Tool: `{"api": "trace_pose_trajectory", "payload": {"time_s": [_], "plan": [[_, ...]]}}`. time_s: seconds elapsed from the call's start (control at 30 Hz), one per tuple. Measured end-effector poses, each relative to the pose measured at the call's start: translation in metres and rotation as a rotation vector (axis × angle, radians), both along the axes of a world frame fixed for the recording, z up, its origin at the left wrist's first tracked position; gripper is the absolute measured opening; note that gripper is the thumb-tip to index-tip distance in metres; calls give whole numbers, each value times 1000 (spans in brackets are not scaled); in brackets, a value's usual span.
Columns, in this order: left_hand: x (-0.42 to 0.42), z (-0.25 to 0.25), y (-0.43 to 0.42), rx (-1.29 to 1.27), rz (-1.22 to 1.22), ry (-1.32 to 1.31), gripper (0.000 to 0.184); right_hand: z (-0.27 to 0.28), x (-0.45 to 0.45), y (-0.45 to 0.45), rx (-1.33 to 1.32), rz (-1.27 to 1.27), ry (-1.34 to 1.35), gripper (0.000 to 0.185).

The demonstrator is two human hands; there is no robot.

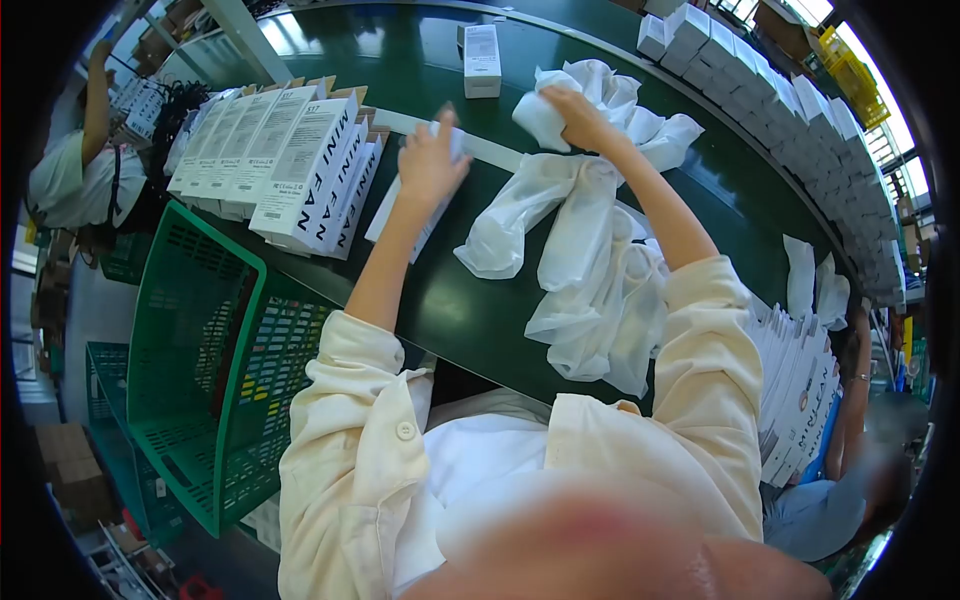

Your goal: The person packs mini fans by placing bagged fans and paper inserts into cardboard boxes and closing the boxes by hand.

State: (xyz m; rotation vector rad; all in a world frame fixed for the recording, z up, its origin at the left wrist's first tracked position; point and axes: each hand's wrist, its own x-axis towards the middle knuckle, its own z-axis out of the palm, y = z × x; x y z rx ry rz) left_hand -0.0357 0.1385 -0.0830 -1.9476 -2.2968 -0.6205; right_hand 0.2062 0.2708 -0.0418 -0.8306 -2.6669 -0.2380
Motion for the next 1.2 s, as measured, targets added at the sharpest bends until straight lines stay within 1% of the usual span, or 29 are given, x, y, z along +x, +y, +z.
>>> {"api": "trace_pose_trajectory", "payload": {"time_s": [0.03, 0.07, 0.1, 0.13, 0.17, 0.2, 0.27, 0.3, 0.37, 0.43, 0.47, 0.57, 0.6, 0.63, 0.67, 0.7, 0.77, 0.83, 0.87, 0.9, 0.93, 0.97, 1.0, 1.03, 1.1, 1.13, 1.17, 1.2], "plan": [[4, 6, -9, -13, -57, 43, 59, 12, 6, -4, 3, 3, -5, 48], [9, 11, -18, -27, -117, 82, 60, 25, 13, -8, -223, -139, 273, 52], [14, 15, -27, -42, -180, 119, 61, 34, 17, -13, -483, -153, 553, 55], [17, 18, -34, -42, -186, 114, 61, 43, 22, -17, -704, -148, 879, 59], [16, 20, -42, -9, -208, 76, 63, 49, 23, -23, -956, 5, 1209, 61], [15, 21, -49, 23, -233, 41, 66, 61, 23, -38, -954, -7, 1215, 61], [15, 27, -64, 94, -275, -35, 73, 97, 16, -72, -905, -74, 1492, 64], [18, 35, -75, 97, -275, -40, 73, 111, 12, -74, -902, -75, 1488, 64], [23, 54, -109, 178, -436, -556, 80, 128, 7, -82, -824, -26, 1577, 52], [28, 64, -138, 233, -574, -1077, 88, 147, 0, -96, -750, 6, 1676, 47], [32, 63, -144, 215, -575, -1077, 88, 169, -31, -141, -658, -28, 1605, 45], [42, 52, -149, 340, -536, -1127, 94, 138, -56, -174, -139, 99, 1163, 38], [45, 48, -151, 382, -532, -1147, 96, 133, -55, -188, -22, 162, 971, 37], [46, 43, -153, 398, -535, -1171, 95, 128, -53, -200, 98, 241, 796, 38], [44, 40, -155, 411, -544, -1196, 95, 126, -56, -207, 254, 369, 613, 35], [43, 42, -157, 386, -580, -1206, 95, 123, -61, -213, 325, 358, 468, 21], [46, 50, -161, 358, -492, -1255, 94, 105, -48, -230, -64, 263, 207, 24], [44, 51, -164, 362, -539, -1169, 93, 104, -39, -246, -372, 89, 482, 18], [49, 54, -170, 324, -601, -1193, 93, 102, -38, -252, -354, 19, 488, 18], [54, 58, -178, 348, -557, -1109, 92, 100, -38, -257, -467, 62, 732, 17], [60, 58, -184, 377, -506, -1023, 91, 99, -34, -270, -529, 52, 806, 16], [65, 56, -188, 356, -548, -1042, 91, 97, -31, -283, -590, 44, 884, 15], [40, 62, -162, 347, -578, -1067, 91, 97, -46, -280, -632, -3, 831, 15], [40, 58, -160, 377, -652, -1068, 91, 99, -61, -275, -672, -49, 775, 15], [44, 51, -164, 434, -774, -1059, 90, 94, -59, -292, -199, -146, 174, 18], [46, 51, -166, 422, -775, -1061, 90, 99, -55, -294, -366, -188, 57, 19], [47, 52, -167, 408, -756, -953, 90, 106, -47, -297, -533, -227, -57, 20], [48, 54, -166, 395, -737, -844, 90, 106, -35, -301, -541, -231, -47, 20]]}}
